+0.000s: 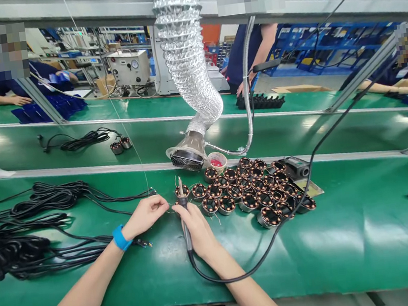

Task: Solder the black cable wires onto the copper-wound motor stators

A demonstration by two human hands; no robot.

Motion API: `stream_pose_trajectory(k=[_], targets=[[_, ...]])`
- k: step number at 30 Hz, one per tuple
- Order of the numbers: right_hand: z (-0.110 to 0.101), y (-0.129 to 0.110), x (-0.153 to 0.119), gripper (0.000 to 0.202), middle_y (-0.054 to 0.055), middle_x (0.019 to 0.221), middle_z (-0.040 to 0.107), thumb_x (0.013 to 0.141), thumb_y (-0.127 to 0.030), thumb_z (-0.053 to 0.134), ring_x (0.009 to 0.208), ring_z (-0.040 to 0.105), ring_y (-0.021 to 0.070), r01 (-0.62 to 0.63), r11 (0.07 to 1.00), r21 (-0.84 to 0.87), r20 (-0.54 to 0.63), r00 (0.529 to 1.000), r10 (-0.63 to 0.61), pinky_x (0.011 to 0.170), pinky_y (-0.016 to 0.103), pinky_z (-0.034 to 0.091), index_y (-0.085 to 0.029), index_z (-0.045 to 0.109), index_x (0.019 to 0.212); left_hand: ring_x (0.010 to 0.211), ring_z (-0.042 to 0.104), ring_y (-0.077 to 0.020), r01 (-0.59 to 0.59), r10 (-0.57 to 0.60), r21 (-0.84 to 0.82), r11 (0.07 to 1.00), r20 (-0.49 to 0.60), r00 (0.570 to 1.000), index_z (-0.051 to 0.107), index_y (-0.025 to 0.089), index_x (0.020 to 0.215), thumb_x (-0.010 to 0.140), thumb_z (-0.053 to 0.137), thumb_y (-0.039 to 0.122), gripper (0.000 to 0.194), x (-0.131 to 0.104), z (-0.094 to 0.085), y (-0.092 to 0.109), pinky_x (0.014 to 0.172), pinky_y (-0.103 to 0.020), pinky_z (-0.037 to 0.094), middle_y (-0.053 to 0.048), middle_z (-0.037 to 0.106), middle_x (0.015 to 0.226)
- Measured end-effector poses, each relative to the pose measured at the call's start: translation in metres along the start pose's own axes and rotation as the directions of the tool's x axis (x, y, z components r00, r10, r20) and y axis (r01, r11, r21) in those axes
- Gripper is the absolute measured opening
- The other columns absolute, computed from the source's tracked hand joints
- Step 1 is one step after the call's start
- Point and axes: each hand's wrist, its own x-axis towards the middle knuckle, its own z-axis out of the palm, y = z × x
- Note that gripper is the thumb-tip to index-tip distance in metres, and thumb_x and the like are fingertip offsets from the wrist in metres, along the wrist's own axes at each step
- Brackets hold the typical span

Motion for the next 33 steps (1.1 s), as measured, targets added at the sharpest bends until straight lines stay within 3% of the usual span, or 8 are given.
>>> stream_pose_trajectory(k=[3,5,12,16,19,25,29,33], targets=[[0.001,0.002,0.002,0.042,0.009,0.118,0.057,0.096,-0.011,0.04,0.11,0.056,0.0228,-0.019,0.999,0.025,-0.015,1.0,0.02,0.094,0.039,0.05,-0.028,0.045,0.135,0.067,0.055,-0.0147,0.143,-0.118,-0.263,0.954,0.107,0.987,0.067,0.014,0.076,0.083,0.062,0.038,0.026,0.004,0.001,0.0,0.066,-0.026,0.042,-0.003,0.066,0.073],[0.0,0.004,0.007,0.041,0.009,0.117,0.057,0.096,-0.012,0.04,0.107,0.057,0.023,-0.038,0.999,0.016,-0.041,0.998,0.039,0.093,0.04,0.05,-0.028,0.047,0.134,0.07,0.057,-0.0153,0.182,-0.157,-0.346,0.92,0.098,0.983,0.068,0.014,0.077,0.081,0.064,0.039,0.026,0.008,0.005,0.0,0.07,-0.027,0.044,-0.003,0.067,0.074],[-0.003,0.007,0.006,0.038,0.008,0.112,0.056,0.097,-0.012,0.04,0.105,0.056,0.0228,-0.036,0.999,0.0,-0.026,0.999,0.036,0.092,0.039,0.05,-0.029,0.048,0.13,0.07,0.057,-0.0159,0.184,-0.179,-0.352,0.918,0.047,0.983,0.073,0.013,0.078,0.078,0.068,0.044,0.031,0.009,0.007,0.001,0.068,-0.027,0.043,-0.005,0.07,0.075],[-0.003,0.001,-0.005,0.039,0.008,0.115,0.055,0.098,-0.011,0.039,0.108,0.055,0.0223,-0.015,1.0,0.015,0.009,1.0,0.015,0.093,0.039,0.049,-0.03,0.047,0.131,0.048,0.035,-0.0086,0.282,-0.24,-0.38,0.881,0.153,0.959,0.074,0.011,0.081,0.077,0.067,0.047,0.037,0.002,-0.005,0.007,0.047,-0.023,0.023,0.001,0.054,0.054],[-0.007,-0.005,-0.008,0.04,0.008,0.119,0.054,0.098,-0.011,0.038,0.111,0.054,0.022,-0.005,0.999,0.039,0.059,0.998,0.003,0.094,0.038,0.05,-0.031,0.045,0.133,0.045,0.02,-0.0066,0.361,-0.258,-0.427,0.829,0.282,0.924,0.073,0.011,0.081,0.075,0.069,0.048,0.038,0.0,-0.008,0.006,0.046,-0.025,0.009,0.005,0.039,0.048],[-0.011,-0.006,-0.01,0.041,0.007,0.122,0.055,0.098,-0.011,0.039,0.114,0.056,0.0218,0.011,0.997,0.079,0.087,0.996,-0.018,0.094,0.037,0.05,-0.032,0.046,0.133,0.046,0.015,-0.0058,0.429,-0.265,-0.489,0.76,0.369,0.891,0.072,0.011,0.083,0.073,0.071,0.051,0.042,-0.001,0.001,0.003,0.046,-0.026,0.006,0.008,0.027,0.052],[-0.007,-0.004,-0.009,0.043,0.009,0.122,0.057,0.095,-0.01,0.045,0.116,0.057,0.0222,0.041,0.995,0.095,0.005,0.999,-0.041,0.096,0.039,0.051,-0.029,0.044,0.134,0.048,0.032,-0.0085,0.294,-0.238,-0.336,0.895,0.197,0.951,0.074,0.012,0.081,0.082,0.062,0.053,0.043,0.001,-0.002,0.009,0.047,-0.023,0.023,0.004,0.041,0.052],[-0.004,-0.005,-0.005,0.045,0.011,0.135,0.053,0.093,-0.014,0.055,0.128,0.05,0.0246,0.069,0.997,0.019,-0.05,0.996,-0.068,0.106,0.045,0.046,-0.028,0.044,0.134,0.077,0.058,-0.0175,-0.01,0.01,-0.008,1.0,-0.03,0.999,0.074,0.017,0.102,0.092,0.053,0.038,0.032,0.008,-0.004,0.009,0.071,-0.027,0.043,-0.007,0.069,0.087]])
